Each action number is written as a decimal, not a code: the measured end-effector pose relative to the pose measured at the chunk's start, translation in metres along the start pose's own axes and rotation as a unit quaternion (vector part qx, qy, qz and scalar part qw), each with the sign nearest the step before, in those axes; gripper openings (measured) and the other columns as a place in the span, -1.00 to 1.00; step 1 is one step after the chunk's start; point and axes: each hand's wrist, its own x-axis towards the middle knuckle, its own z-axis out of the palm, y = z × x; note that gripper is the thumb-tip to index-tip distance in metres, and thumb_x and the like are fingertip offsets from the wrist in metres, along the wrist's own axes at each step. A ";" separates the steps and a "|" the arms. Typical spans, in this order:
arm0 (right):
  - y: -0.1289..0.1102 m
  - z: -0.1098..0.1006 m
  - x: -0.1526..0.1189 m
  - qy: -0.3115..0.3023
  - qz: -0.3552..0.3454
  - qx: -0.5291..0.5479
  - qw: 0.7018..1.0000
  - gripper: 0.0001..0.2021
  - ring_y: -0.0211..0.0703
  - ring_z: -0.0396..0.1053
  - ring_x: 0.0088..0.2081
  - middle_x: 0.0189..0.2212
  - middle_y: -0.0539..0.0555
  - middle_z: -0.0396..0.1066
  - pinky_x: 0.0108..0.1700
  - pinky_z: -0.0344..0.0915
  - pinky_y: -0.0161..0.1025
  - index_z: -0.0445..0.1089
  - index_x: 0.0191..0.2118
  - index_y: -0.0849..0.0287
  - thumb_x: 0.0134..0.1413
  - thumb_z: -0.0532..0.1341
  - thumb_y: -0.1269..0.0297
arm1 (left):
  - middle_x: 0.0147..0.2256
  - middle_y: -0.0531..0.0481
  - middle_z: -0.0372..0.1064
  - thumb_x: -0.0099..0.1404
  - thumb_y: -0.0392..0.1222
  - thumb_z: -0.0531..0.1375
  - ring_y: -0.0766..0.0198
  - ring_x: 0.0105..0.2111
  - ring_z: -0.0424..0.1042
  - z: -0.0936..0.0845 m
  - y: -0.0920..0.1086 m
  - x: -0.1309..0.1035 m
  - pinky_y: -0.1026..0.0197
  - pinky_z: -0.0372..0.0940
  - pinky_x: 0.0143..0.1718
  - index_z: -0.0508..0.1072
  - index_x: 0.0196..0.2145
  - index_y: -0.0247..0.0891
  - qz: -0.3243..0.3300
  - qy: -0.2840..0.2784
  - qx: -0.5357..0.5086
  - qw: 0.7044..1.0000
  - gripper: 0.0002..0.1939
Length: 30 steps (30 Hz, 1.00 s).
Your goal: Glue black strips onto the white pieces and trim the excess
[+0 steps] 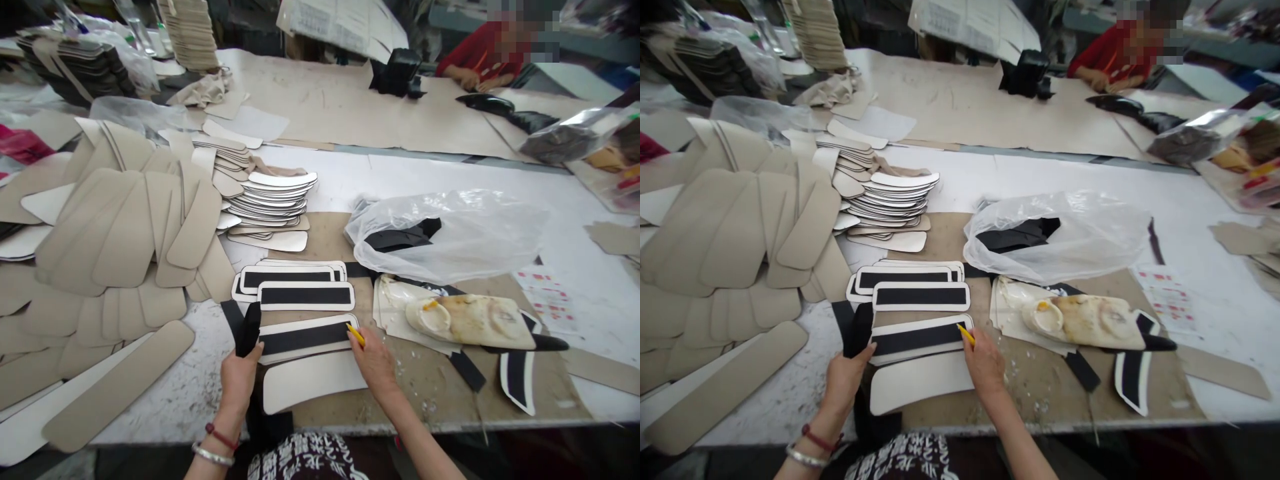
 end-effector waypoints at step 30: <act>0.008 0.002 0.016 -0.100 0.046 0.013 0.994 -0.75 -0.16 0.28 -0.49 -0.54 0.02 0.34 -0.48 0.00 -0.30 0.24 -0.44 0.12 0.09 0.01 0.08 | -0.66 0.01 0.35 -0.16 -0.07 0.30 0.24 -0.61 0.32 0.006 0.001 -0.004 0.21 0.23 -0.54 0.48 -0.39 -0.45 -0.074 0.032 -0.052 0.995 -0.59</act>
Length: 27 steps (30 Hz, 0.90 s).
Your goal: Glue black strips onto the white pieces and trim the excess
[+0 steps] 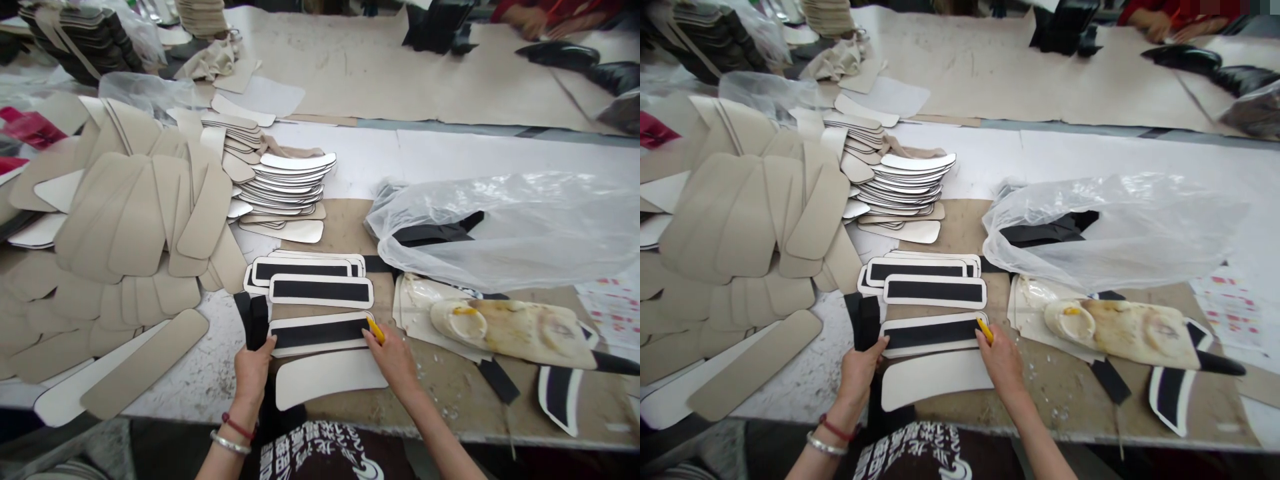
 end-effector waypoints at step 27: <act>0.000 -0.005 0.005 -0.014 0.011 0.064 0.998 -0.80 -0.16 0.30 -0.49 -0.55 -0.01 0.33 -0.43 0.08 -0.29 0.25 -0.43 0.13 0.03 0.04 0.12 | -0.67 -0.01 0.33 -0.14 0.04 0.26 0.16 -0.59 0.33 -0.001 -0.009 0.010 0.19 0.19 -0.56 0.45 -0.47 -0.36 0.053 0.008 0.117 0.992 -0.62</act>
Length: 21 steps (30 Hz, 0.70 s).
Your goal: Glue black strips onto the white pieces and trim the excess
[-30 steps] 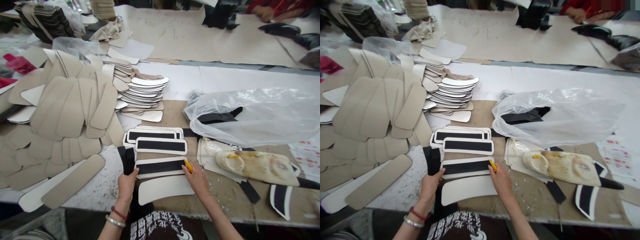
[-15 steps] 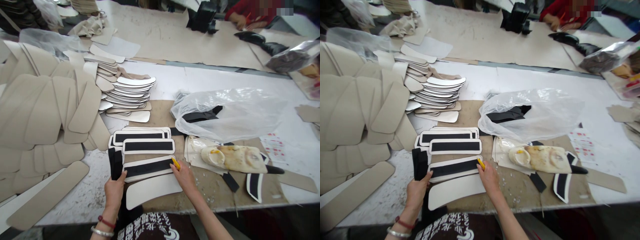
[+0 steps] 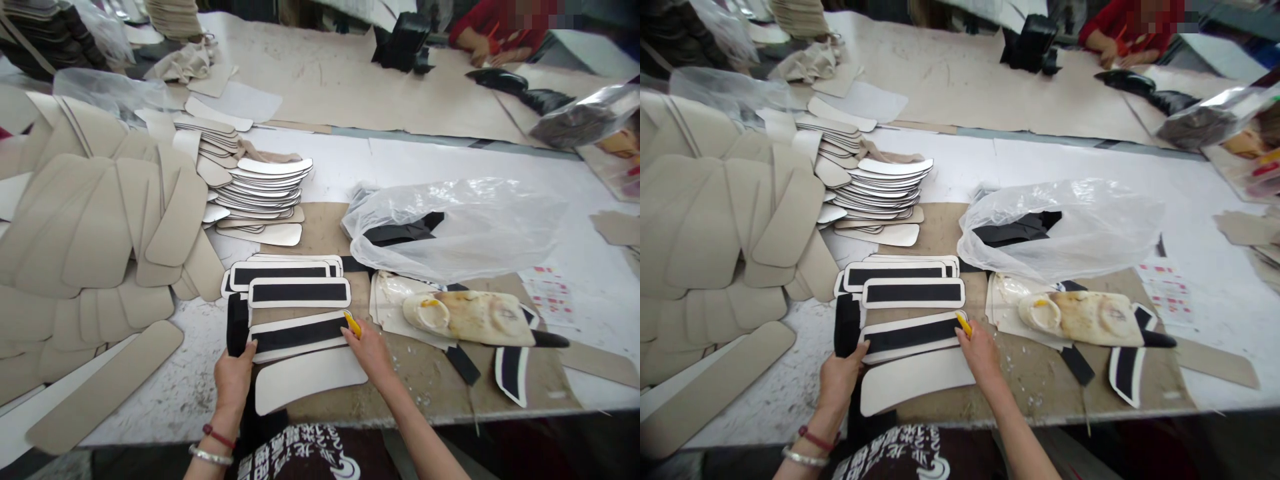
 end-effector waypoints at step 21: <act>-0.010 -0.011 -0.029 0.075 -0.030 -0.140 0.987 -0.70 -0.13 0.32 -0.20 -0.22 0.15 0.36 -0.21 0.19 -0.26 0.29 -0.05 0.19 0.11 -0.01 0.38 | -0.62 0.03 0.33 -0.16 0.01 0.28 0.29 -0.64 0.26 -0.001 -0.005 -0.003 0.24 0.17 -0.59 0.43 -0.35 -0.38 0.029 -0.039 -0.153 0.987 -0.55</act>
